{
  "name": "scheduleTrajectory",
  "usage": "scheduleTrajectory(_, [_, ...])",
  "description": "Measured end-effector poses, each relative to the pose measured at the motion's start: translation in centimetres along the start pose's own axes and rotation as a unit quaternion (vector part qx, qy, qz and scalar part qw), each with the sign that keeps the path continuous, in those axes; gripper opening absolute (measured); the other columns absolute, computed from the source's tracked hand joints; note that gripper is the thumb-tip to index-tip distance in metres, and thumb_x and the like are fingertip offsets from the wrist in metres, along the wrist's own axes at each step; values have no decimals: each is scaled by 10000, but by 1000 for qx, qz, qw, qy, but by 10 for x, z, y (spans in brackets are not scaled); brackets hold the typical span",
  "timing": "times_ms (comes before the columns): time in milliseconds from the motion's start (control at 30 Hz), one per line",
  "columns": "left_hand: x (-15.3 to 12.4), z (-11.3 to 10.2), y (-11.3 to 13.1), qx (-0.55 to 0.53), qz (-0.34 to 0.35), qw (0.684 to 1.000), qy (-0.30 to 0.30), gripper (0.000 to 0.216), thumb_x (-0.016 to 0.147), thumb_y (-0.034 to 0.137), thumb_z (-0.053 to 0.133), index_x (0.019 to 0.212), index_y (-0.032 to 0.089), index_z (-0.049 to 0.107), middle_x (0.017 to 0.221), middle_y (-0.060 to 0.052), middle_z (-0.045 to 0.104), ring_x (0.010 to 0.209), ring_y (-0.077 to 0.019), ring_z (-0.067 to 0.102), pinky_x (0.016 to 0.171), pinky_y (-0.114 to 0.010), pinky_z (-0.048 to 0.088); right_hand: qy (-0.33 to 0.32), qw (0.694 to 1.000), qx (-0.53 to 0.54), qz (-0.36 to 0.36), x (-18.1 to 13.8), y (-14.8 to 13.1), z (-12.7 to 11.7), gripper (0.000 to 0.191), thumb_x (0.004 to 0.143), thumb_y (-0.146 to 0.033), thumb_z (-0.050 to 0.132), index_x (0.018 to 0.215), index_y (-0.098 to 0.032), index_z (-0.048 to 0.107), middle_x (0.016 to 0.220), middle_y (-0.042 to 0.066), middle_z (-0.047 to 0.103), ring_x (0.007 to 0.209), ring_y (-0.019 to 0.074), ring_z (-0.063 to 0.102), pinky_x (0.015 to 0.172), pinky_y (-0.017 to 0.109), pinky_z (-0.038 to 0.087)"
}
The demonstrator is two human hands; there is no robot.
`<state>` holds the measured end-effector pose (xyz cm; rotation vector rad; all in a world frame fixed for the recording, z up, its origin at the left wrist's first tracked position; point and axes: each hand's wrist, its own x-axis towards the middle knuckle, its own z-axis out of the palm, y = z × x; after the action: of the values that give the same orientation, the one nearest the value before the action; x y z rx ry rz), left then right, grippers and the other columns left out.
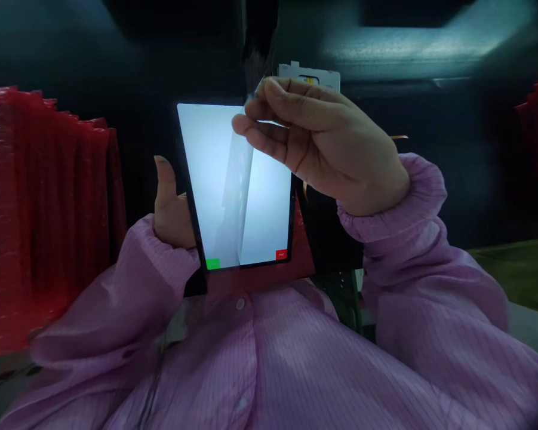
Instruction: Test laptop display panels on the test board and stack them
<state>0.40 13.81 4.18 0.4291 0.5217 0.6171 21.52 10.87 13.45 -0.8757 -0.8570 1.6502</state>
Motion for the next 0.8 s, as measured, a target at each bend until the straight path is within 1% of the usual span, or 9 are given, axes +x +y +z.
scheduleTrajectory(100, [0,3,2,-2,-19,1000,-11,926,860,821,151,1494,187,383,1232,-78,660,1298,-288,518,1110,-460,423,-11,1000,11,4,1,-1,0,131,960,-216,412,971,-119,499,916,-50,609,931,5,671,894,97,562])
scheduleTrajectory(167, [0,8,2,-6,-23,1000,-13,965,845,833,93,1484,176,396,1259,-80,646,1304,-291,511,1109,-471,418,-12,1000,6,4,1,-2,-1,121,950,-222,434,962,-115,489,887,-41,580,839,8,660,793,108,562])
scheduleTrajectory(233, [-1,13,3,-14,-32,999,-16,996,836,835,44,1452,161,442,1252,-89,650,1309,-294,504,1112,-487,405,9,998,-51,-21,0,-3,-1,142,910,-263,506,913,-121,496,829,-36,533,691,3,589,617,115,488])
scheduleTrajectory(300, [-1,17,3,-20,-42,999,-15,1008,836,829,21,1403,150,503,1217,-106,667,1317,-304,494,1118,-503,387,44,981,-174,-77,-2,-6,0,168,852,-284,569,837,-126,517,776,-23,490,627,5,489,534,139,368])
scheduleTrajectory(467, [0,15,2,-32,-45,998,-33,990,823,857,102,1401,165,509,1249,-115,650,1337,-326,473,1134,-522,362,78,837,-518,-158,-11,-11,7,128,904,-196,406,818,-150,489,915,14,547,886,42,509,806,172,413])
scheduleTrajectory(533, [-1,13,1,-30,-38,999,-20,932,843,840,183,1409,170,497,1302,-109,623,1356,-321,451,1154,-501,339,75,805,-566,-164,-13,-9,8,139,946,-261,367,964,-170,471,1047,21,561,918,43,525,844,173,436])
scheduleTrajectory(600, [-2,14,0,-24,-31,999,-14,915,856,824,208,1414,154,485,1348,-120,592,1376,-332,421,1164,-499,313,82,771,-607,-176,-12,-8,5,311,939,-352,437,1173,-149,435,1129,41,566,876,41,546,806,165,454])
scheduleTrajectory(667, [-2,18,0,-26,-33,998,-43,946,859,824,156,1420,132,471,1383,-139,560,1380,-367,405,1149,-553,301,77,738,-645,-180,-11,-7,2,470,910,-320,508,1315,-117,385,1116,43,601,841,45,570,789,171,464])
scheduleTrajectory(800, [0,19,1,-36,-36,995,-86,922,896,776,94,1400,117,494,1392,-140,549,1364,-380,430,1120,-595,333,23,694,-699,-171,-14,-18,-1,405,892,-193,510,1296,-226,499,1006,-33,655,868,21,591,887,145,473])
